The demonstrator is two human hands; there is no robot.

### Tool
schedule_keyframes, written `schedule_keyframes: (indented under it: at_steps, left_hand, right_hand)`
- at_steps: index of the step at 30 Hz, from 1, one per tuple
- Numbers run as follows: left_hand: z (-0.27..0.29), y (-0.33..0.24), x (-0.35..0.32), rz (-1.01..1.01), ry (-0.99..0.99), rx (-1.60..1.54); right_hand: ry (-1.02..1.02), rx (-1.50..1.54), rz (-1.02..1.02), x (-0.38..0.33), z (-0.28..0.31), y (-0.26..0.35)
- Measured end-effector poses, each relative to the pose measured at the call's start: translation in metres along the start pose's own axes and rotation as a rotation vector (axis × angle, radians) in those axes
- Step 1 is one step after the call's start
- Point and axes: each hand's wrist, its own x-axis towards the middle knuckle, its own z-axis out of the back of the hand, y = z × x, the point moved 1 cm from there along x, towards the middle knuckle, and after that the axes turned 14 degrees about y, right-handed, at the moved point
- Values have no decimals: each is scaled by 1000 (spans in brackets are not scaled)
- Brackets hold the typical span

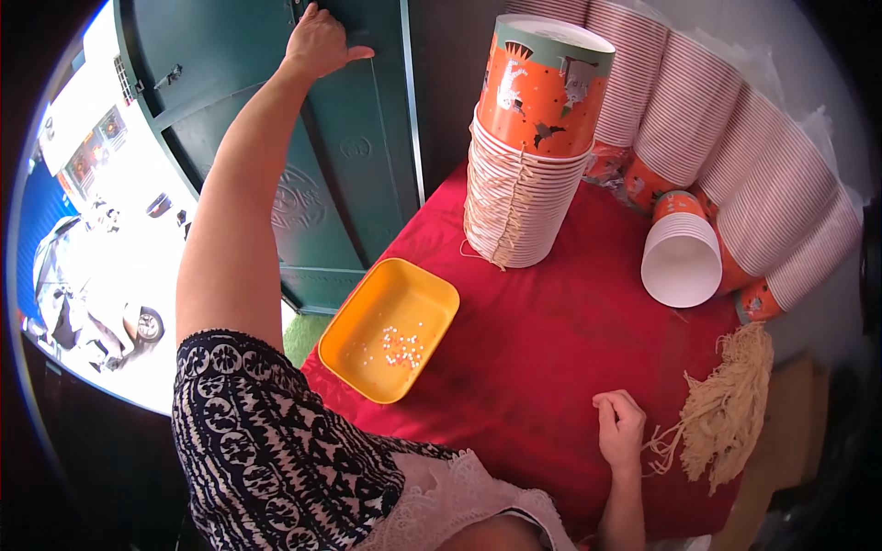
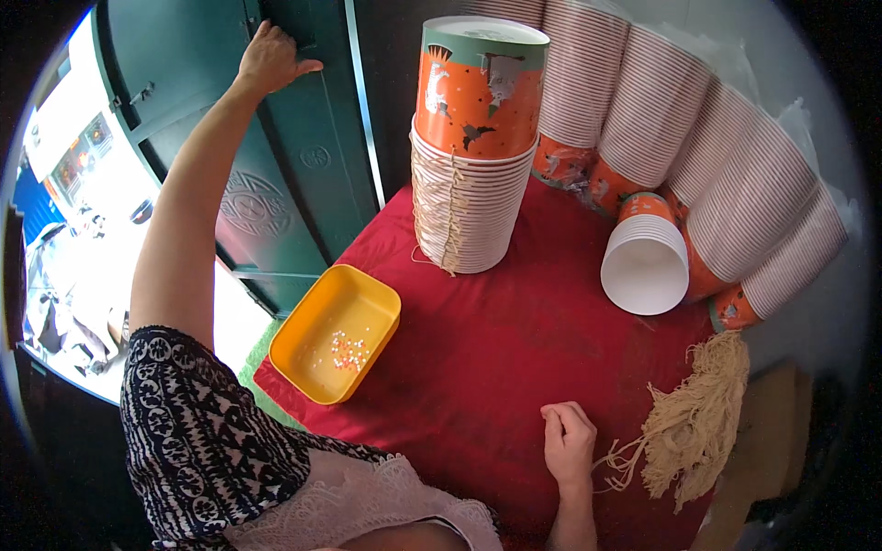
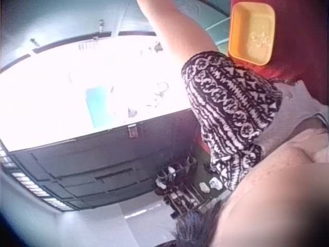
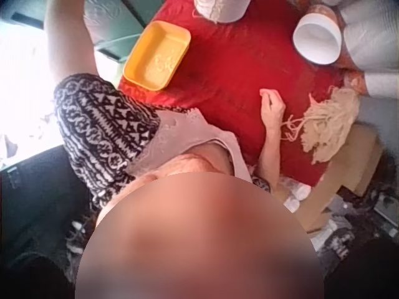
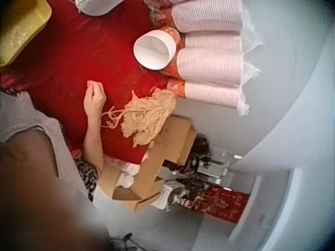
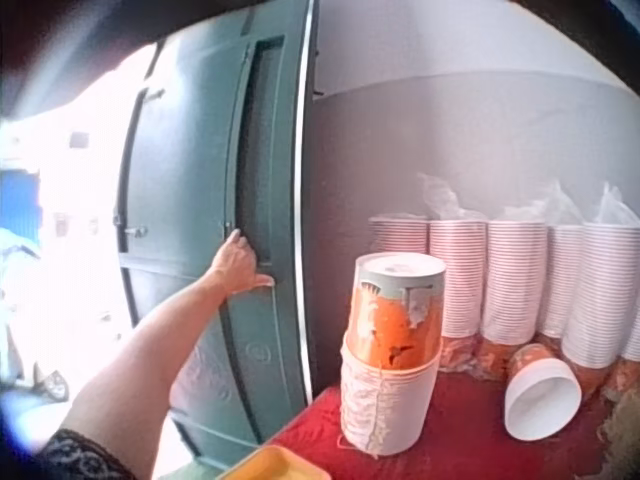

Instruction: Threading string through pre-punched holes in paper buckets for packaging.

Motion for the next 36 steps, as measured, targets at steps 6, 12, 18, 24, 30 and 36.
schedule_keyframes:
  at_steps: [6, 12, 18, 24, 30, 36]
  left_hand:
    - [-16, 7, -18, 16, -33, -74]
    - [-24, 17, -33, 50, 14, -75]
    - [-40, 20, -37, 27, 32, -122]
    - [-57, 28, -44, 41, 22, -71]
    - [-53, 30, -54, 38, 43, -74]
    - [-59, 30, -53, 32, -54, -103]
  right_hand:
    - [-9, -41, -1, 6, -9, 1]
    - [-22, -73, 42, 6, -9, -1]
    - [-15, -101, 24, 10, -12, 2]
    - [-7, -85, -21, 10, -12, 9]
    - [11, -104, -25, 9, -12, 9]
    - [-2, -80, -29, 7, -14, 11]
